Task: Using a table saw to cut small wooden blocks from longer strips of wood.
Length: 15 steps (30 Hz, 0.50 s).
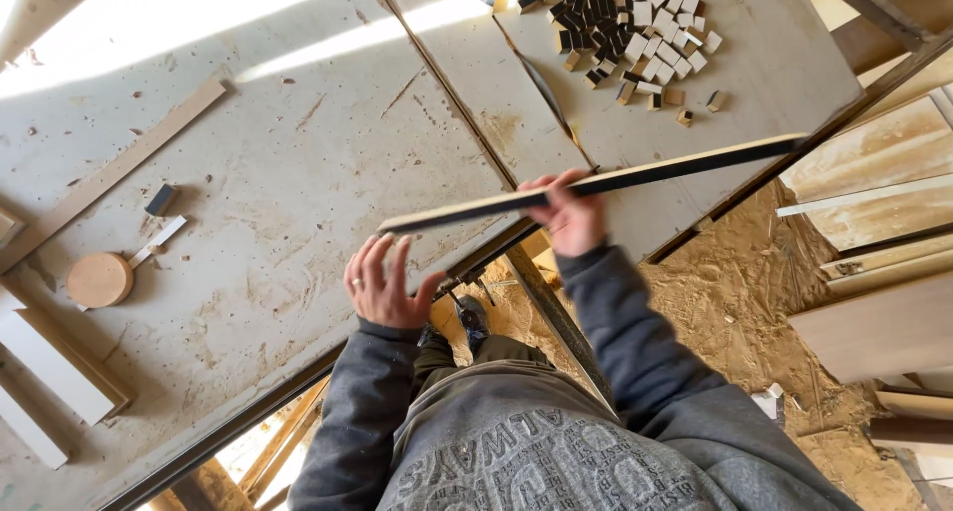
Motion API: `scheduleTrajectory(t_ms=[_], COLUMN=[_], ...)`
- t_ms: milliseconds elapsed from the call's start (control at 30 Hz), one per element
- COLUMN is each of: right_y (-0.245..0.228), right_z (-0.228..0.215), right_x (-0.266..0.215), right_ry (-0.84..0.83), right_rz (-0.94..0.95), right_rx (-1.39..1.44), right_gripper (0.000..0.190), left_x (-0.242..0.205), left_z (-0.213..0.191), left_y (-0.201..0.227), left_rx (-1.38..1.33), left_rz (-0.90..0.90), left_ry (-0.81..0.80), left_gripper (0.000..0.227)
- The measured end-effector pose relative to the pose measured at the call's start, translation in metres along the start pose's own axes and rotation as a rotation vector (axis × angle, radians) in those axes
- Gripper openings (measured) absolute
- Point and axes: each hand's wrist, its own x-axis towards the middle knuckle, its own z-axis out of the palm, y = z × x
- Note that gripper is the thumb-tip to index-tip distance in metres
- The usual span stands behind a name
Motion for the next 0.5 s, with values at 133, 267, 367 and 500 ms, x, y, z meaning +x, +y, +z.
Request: scheduleTrajectory(t_ms=[133, 267, 367, 500], right_y=[0.081, 0.114, 0.129, 0.140], right_z=[-0.005, 0.004, -0.003, -0.021], right_x=[-0.004, -0.003, -0.009, -0.019], right_ry=[-0.036, 0.004, -0.084, -0.322], right_rz=[0.202, 0.497, 0.564, -0.142], right_rx=[0.059, -0.122, -0.624, -1.443], right_gripper=[0.010, 0.016, 0.022, 0.023], left_x=[-0.019, -0.072, -0.092, -0.109], left_z=[0.019, 0.054, 0.063, 0.082], left_y=[-0.017, -0.053, -0.068, -0.084], left_rx=[-0.033, -0.020, -0.021, -0.064], left_rz=[0.111, -0.067, -0.125, -0.201], left_ry=[-0.198, -0.357, -0.337, -0.432], left_gripper=[0.060, 0.029, 0.025, 0.025])
